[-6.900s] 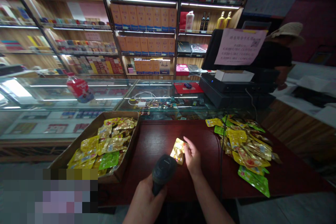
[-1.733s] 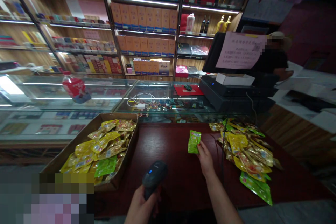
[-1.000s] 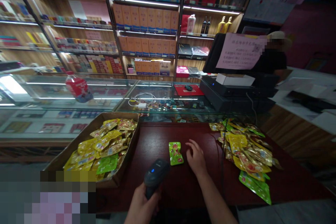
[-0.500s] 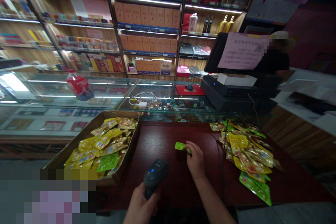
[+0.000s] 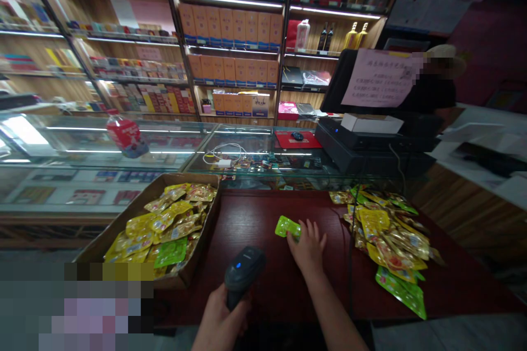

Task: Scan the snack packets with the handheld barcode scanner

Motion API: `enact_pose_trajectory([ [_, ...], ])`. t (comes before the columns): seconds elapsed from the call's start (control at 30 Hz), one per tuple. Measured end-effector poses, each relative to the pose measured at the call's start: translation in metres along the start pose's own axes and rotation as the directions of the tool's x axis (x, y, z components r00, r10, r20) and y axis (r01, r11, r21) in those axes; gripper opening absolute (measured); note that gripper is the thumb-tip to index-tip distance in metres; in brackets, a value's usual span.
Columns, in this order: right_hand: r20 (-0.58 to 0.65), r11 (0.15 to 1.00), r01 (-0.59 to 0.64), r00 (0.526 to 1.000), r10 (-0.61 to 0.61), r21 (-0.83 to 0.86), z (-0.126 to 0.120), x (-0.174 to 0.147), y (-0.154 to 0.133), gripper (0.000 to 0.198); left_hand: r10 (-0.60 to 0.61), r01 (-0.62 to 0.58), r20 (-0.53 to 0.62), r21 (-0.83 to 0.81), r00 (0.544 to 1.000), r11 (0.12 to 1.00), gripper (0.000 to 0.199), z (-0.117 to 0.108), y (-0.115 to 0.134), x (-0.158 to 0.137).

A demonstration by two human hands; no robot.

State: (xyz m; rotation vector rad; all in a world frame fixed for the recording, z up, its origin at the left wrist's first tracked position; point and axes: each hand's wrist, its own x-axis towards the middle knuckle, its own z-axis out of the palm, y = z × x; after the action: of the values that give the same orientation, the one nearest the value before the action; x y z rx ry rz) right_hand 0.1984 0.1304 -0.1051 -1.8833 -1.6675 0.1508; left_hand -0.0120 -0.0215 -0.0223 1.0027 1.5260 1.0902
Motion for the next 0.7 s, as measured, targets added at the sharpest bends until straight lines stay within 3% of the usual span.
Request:
enact_pose_trajectory([
  [0.1,0.017,0.928,-0.035,0.999,0.031,0.370,-0.006,0.000,0.000,0.038,-0.009,0.009,0.001,0.009,1.000,1.000,0.019,0.002,0.002,0.000],
  [0.17,0.063,0.767,-0.131,0.991,0.117,0.628,-0.010,0.002,0.003,0.036,-0.011,0.011,0.009,0.016,1.000,1.000,0.020,0.003,0.004,0.000],
  [0.23,0.114,0.615,-0.208,0.975,0.189,0.761,-0.012,0.006,0.007,0.036,-0.005,0.004,0.025,0.027,1.000,1.000,0.020,0.005,0.006,-0.002],
  [0.43,0.180,0.266,-0.262,0.938,0.297,0.928,-0.016,0.018,0.021,0.041,0.005,-0.013,0.097,0.083,0.995,0.996,0.020,0.008,0.015,-0.007],
  [0.6,0.366,-0.115,-0.350,0.915,0.172,0.930,-0.019,0.016,0.012,0.047,0.023,-0.043,0.167,0.122,0.986,0.992,0.017,0.010,0.024,-0.010],
  [0.63,0.397,-0.173,-0.371,0.906,0.148,0.912,-0.019,0.016,0.010,0.046,0.032,-0.055,0.178,0.126,0.984,0.991,0.016,0.011,0.026,-0.011],
  [0.7,0.420,-0.212,-0.388,0.898,0.134,0.897,-0.018,0.015,0.009,0.045,0.045,-0.070,0.194,0.126,0.980,0.990,0.016,0.012,0.027,-0.013],
])
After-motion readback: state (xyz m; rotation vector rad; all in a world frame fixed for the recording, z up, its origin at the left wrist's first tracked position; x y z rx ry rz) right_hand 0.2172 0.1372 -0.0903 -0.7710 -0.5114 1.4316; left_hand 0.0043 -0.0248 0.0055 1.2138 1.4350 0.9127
